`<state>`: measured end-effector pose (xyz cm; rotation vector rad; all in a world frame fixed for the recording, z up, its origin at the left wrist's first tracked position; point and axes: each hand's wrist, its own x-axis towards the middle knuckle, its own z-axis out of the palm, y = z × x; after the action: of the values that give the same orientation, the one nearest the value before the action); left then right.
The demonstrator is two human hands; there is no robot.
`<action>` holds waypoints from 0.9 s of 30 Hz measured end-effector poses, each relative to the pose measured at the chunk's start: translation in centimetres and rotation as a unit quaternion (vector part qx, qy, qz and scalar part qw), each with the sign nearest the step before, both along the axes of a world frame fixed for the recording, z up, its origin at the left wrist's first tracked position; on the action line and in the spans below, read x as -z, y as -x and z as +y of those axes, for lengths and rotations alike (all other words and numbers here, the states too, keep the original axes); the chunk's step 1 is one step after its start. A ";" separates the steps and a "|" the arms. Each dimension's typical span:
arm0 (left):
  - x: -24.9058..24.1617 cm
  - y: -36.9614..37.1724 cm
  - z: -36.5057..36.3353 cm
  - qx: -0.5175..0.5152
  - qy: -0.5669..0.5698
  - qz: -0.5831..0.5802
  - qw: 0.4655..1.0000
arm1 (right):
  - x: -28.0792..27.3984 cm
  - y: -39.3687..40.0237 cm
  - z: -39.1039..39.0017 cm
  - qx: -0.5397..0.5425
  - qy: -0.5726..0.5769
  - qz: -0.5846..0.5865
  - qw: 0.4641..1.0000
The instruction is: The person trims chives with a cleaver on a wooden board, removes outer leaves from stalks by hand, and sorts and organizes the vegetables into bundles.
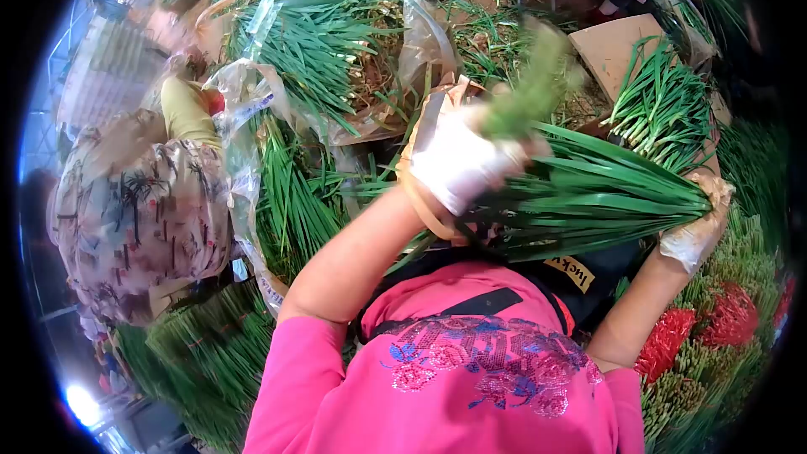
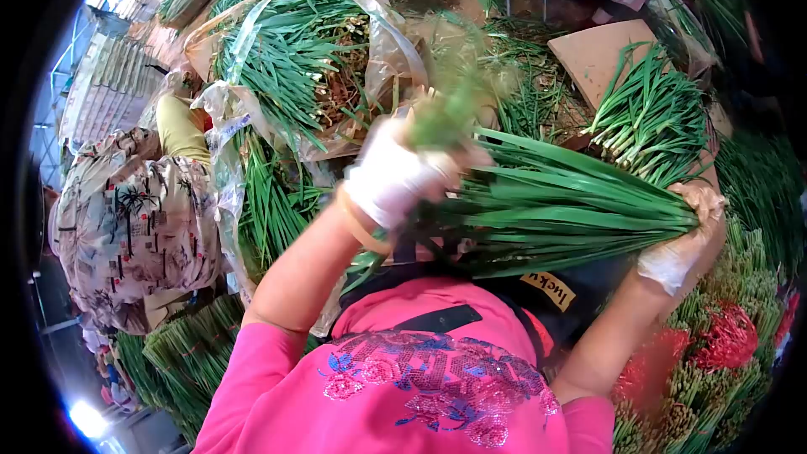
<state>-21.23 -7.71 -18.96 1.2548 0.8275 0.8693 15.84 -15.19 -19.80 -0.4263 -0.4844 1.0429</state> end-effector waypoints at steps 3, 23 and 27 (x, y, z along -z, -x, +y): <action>-2.6 7.4 2.4 -0.234 0.121 -0.056 0.963 | 2.7 -5.8 -1.7 0.282 0.160 -0.273 0.906; -4.5 8.4 0.1 0.033 0.133 0.001 0.991 | 5.3 -10.5 -5.2 0.245 0.225 -0.059 0.941; -2.2 3.4 -0.4 0.143 0.041 0.234 0.961 | 3.8 -6.6 -3.8 0.231 0.209 -0.024 0.950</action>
<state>-24.62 -8.15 -16.73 1.4862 1.0090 0.3023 22.45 -19.03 -23.63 -0.8977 -0.1853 0.6735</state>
